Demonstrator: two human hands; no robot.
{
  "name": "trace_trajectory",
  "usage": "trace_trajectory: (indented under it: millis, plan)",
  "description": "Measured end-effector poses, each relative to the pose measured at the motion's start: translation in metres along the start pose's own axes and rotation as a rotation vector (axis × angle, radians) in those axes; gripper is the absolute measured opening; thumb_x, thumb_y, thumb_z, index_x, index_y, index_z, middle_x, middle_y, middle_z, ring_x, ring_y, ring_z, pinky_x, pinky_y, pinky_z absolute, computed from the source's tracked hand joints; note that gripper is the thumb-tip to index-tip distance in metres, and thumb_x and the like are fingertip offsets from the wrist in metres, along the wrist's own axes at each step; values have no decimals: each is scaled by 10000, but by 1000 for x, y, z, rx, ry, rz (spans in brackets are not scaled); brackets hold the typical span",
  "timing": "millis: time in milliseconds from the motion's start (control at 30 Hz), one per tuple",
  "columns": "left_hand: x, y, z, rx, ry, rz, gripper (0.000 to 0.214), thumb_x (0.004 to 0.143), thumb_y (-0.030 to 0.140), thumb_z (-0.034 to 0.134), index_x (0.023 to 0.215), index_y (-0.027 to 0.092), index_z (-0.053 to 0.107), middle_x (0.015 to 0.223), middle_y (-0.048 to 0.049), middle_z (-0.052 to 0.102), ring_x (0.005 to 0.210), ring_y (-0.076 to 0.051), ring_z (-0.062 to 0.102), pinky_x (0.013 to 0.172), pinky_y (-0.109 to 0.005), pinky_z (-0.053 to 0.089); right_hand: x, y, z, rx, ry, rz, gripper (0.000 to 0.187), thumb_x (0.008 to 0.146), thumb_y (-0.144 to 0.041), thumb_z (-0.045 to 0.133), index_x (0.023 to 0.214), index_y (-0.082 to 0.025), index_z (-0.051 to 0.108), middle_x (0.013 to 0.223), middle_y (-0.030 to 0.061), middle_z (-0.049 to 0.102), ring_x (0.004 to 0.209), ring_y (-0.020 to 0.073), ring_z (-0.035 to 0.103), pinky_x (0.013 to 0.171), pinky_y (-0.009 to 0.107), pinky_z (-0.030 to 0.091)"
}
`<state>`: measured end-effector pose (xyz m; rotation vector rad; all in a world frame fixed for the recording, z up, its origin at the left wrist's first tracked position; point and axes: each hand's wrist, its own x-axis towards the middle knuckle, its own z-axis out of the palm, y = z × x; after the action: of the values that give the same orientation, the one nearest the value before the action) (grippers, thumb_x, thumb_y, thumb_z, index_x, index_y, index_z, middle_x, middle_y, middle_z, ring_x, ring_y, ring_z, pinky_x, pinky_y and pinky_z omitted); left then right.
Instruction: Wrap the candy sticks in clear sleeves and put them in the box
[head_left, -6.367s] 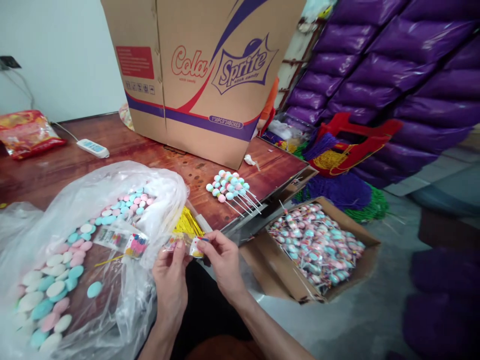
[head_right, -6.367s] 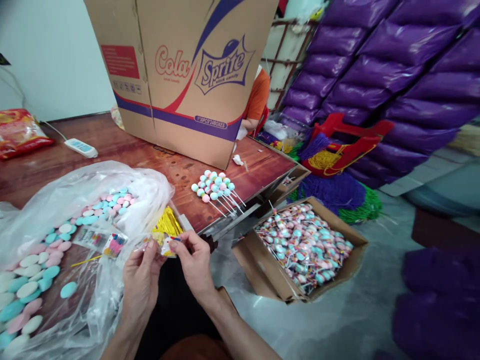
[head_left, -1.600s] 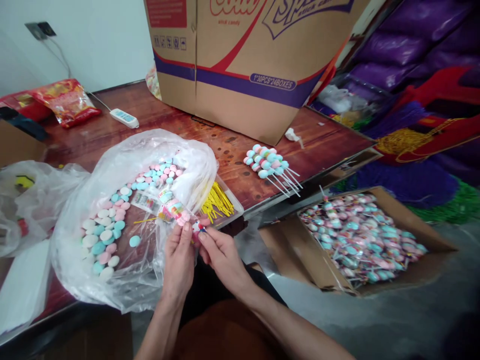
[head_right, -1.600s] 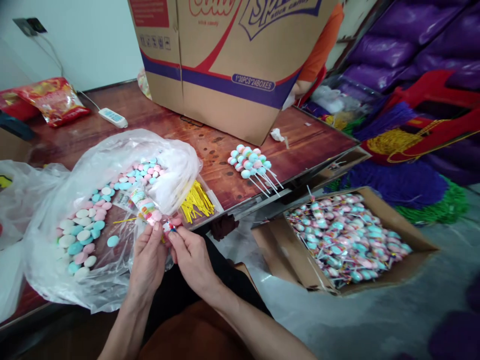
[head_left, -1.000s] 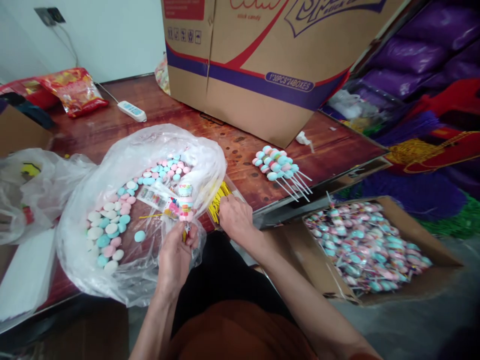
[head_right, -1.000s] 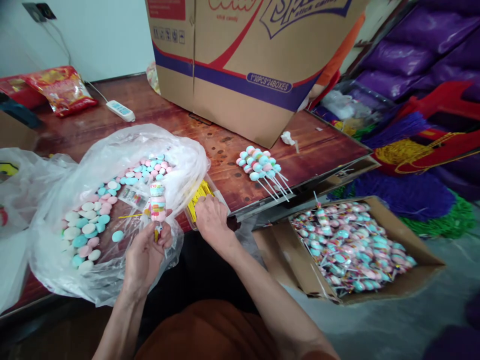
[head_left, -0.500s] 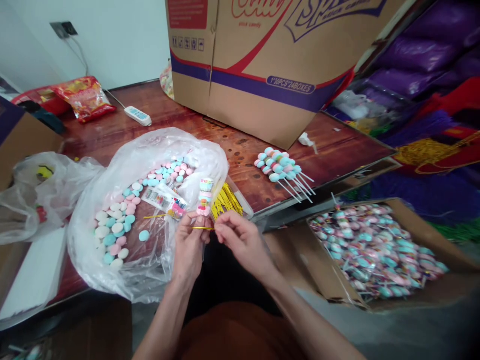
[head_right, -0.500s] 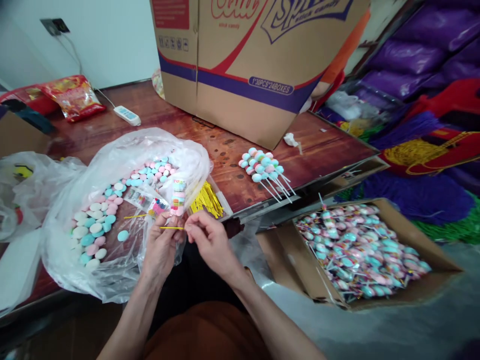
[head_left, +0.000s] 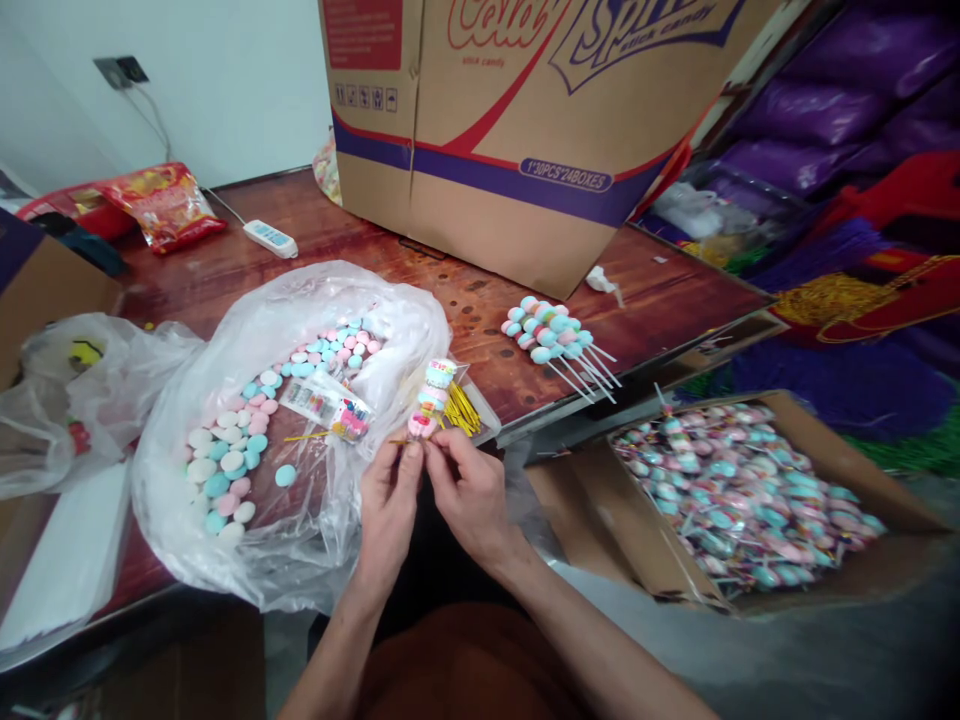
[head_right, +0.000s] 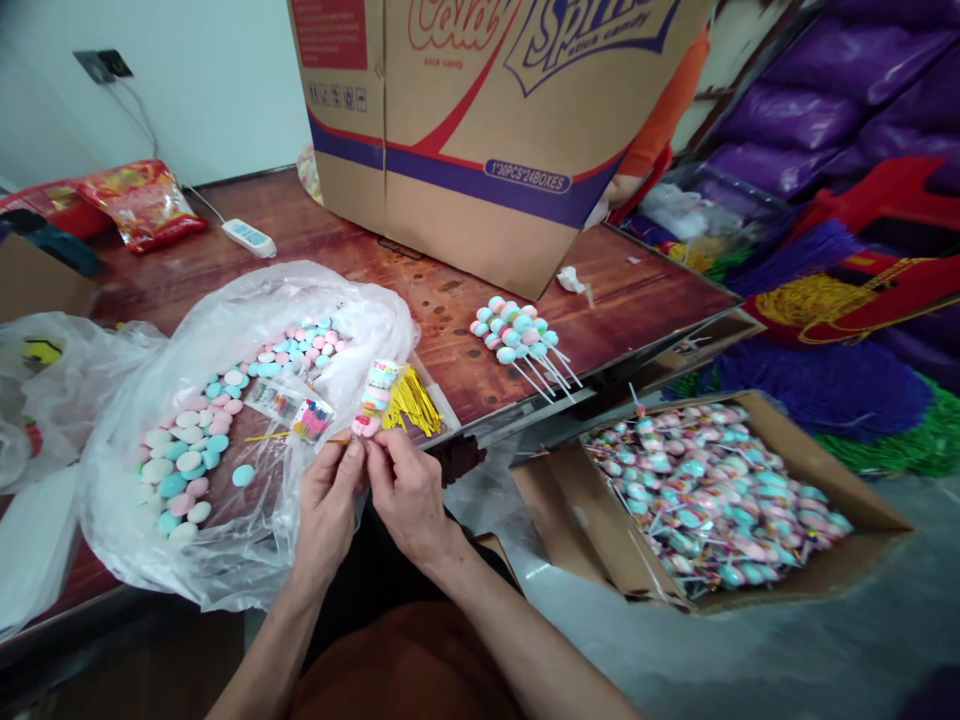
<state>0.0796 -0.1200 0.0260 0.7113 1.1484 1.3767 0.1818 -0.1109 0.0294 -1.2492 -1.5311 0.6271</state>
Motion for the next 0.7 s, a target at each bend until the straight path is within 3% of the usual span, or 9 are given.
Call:
trace_trajectory:
  millis: [100, 267, 400, 533, 600, 700]
  plan:
    - [2, 0, 0, 1, 8, 54, 305, 840, 441, 731, 721, 168, 665, 649, 23, 524, 575, -84, 410, 527, -195, 360, -1, -1, 2, 88, -68, 48, 144, 986, -231, 497, 876, -212, 590, 796, 14, 673, 706, 135, 627, 699, 229, 491]
    - [4, 8, 1, -131, -27, -107, 406, 740, 454, 820, 644, 147, 572, 567, 53, 428, 476, -32, 276, 430, -160, 213, -4, 8, 4, 215, -150, 87, 155, 996, -235, 450, 857, -218, 515, 827, 11, 584, 800, 154, 563, 757, 266, 471]
    - [3, 26, -4, -217, -145, -315, 344, 697, 381, 865, 835, 178, 623, 540, 90, 358, 453, -26, 210, 411, -132, 141, 2, 9, -4, 270, -174, 32, 158, 994, -242, 431, 847, -219, 482, 903, 33, 545, 870, 169, 534, 821, 303, 465]
    - [2, 40, -11, -292, -327, -562, 399, 687, 372, 875, 926, 201, 605, 528, 120, 269, 442, -31, 127, 383, -123, 104, 12, 3, -19, 326, -321, -58, 150, 988, -242, 451, 841, -222, 472, 892, 24, 546, 833, 159, 540, 780, 287, 469]
    - [1, 41, -10, -267, -343, -547, 417, 692, 410, 870, 923, 199, 594, 520, 119, 285, 444, -32, 133, 384, -123, 122, 15, 2, -23, 275, -339, -111, 139, 994, -226, 432, 859, -225, 464, 849, 11, 534, 785, 150, 529, 741, 273, 457]
    - [-1, 34, -3, -119, -228, -358, 389, 780, 446, 799, 1025, 227, 590, 518, 106, 369, 443, -43, 203, 407, -127, 170, 13, 3, -20, 144, -291, -131, 121, 997, -205, 403, 892, -225, 460, 853, 18, 541, 779, 150, 531, 736, 270, 449]
